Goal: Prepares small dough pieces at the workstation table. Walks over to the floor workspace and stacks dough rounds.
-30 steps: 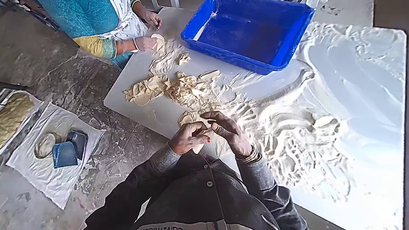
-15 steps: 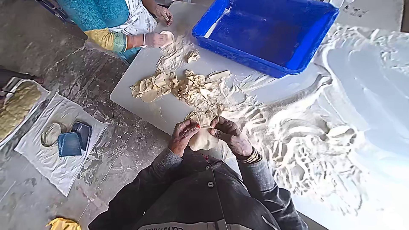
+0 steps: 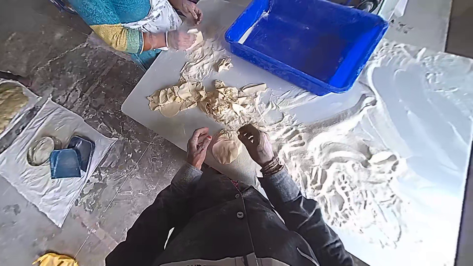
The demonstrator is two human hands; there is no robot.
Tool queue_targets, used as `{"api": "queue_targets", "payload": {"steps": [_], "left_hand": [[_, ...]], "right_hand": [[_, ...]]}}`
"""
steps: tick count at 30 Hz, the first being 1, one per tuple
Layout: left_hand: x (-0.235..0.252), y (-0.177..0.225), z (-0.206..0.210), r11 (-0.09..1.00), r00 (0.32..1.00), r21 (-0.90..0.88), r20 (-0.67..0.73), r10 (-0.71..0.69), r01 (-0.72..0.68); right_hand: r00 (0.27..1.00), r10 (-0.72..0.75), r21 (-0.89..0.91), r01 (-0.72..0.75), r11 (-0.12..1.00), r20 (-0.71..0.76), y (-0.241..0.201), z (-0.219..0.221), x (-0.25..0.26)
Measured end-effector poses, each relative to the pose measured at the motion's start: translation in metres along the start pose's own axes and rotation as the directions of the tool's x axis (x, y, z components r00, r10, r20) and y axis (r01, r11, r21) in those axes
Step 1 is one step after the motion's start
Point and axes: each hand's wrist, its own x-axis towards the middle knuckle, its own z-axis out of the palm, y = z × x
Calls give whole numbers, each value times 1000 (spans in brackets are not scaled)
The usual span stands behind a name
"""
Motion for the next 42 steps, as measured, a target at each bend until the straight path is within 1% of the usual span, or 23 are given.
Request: {"api": "queue_targets", "payload": {"steps": [3,5,7,9,11,13,15,17,18,19,20,21,22,25,27,28,30,31,33,34,36,39,42], "left_hand": [[-3,-7,-15,1000,999,9,-36,19,-19],[-9,-10,-23,1000,999,14,-44,23,-23],[-13,-11,-28,1000,998,1,-64,13,-12],[-18,-9,-32,1000,997,-24,-79,-8,6],[-23,-4,-34,997,996,-68,-82,-33,27],[-26,2,-36,994,996,-100,-83,-43,35],[-28,9,-34,992,996,-119,-77,-45,35],[-25,18,-27,989,997,-144,-64,-32,22],[-22,23,-21,988,999,-153,-47,-21,13],[-19,29,-15,986,1000,-164,-22,-11,7],[-16,37,-7,984,1000,-179,20,-14,17],[-13,46,2,981,997,-192,71,-17,31],[-9,55,12,979,992,-199,128,-14,40],[-1,81,41,963,968,-259,251,-5,72],[-4,91,56,932,976,-360,216,35,46],[-5,93,61,921,983,-390,178,53,21],[-6,92,64,924,982,-383,166,89,-19],[-5,91,64,930,979,-368,180,99,-26],[-5,86,63,935,971,-355,218,99,-16],[-6,84,63,931,967,-366,238,89,4],[-10,82,63,918,963,-396,260,73,38],[-16,81,61,892,964,-439,267,17,106],[-22,81,58,855,954,-487,299,-29,178]], "right_hand": [[988,-53,-205,21,978,-148,-2,-20,42],[980,-96,-313,39,949,-171,-4,-33,81],[988,-88,-426,27,904,-124,1,-43,127],[997,-33,-534,-6,845,-63,15,-45,163],[997,71,-603,-62,795,-8,18,-47,177],[982,182,-595,-122,794,41,15,-53,177],[980,195,-444,-156,882,44,24,-58,171],[993,115,-105,-115,988,-9,31,-63,153],[997,64,115,-59,992,-41,30,-64,138],[997,45,342,-22,939,-57,22,-64,119],[998,41,548,-11,837,-43,13,-63,101],[1000,27,696,-13,718,-9,4,-62,84],[1000,0,787,-21,617,27,-4,-59,68],[984,-129,896,-53,440,121,-13,-44,33],[975,-173,937,-72,341,138,-12,-32,16],[979,-159,948,-72,309,126,-12,-28,8],[989,-128,956,-34,292,74,-10,-24,-7],[989,-137,951,-7,309,52,-8,-24,-14],[991,-130,912,46,407,9,-9,-26,-25],[995,-97,889,54,454,-11,-12,-27,-29],[998,-29,869,65,491,-58,-15,-30,-36],[992,1,890,114,442,-128,-8,-33,-40],[992,-18,920,123,373,-125,-2,-34,-42]]}}
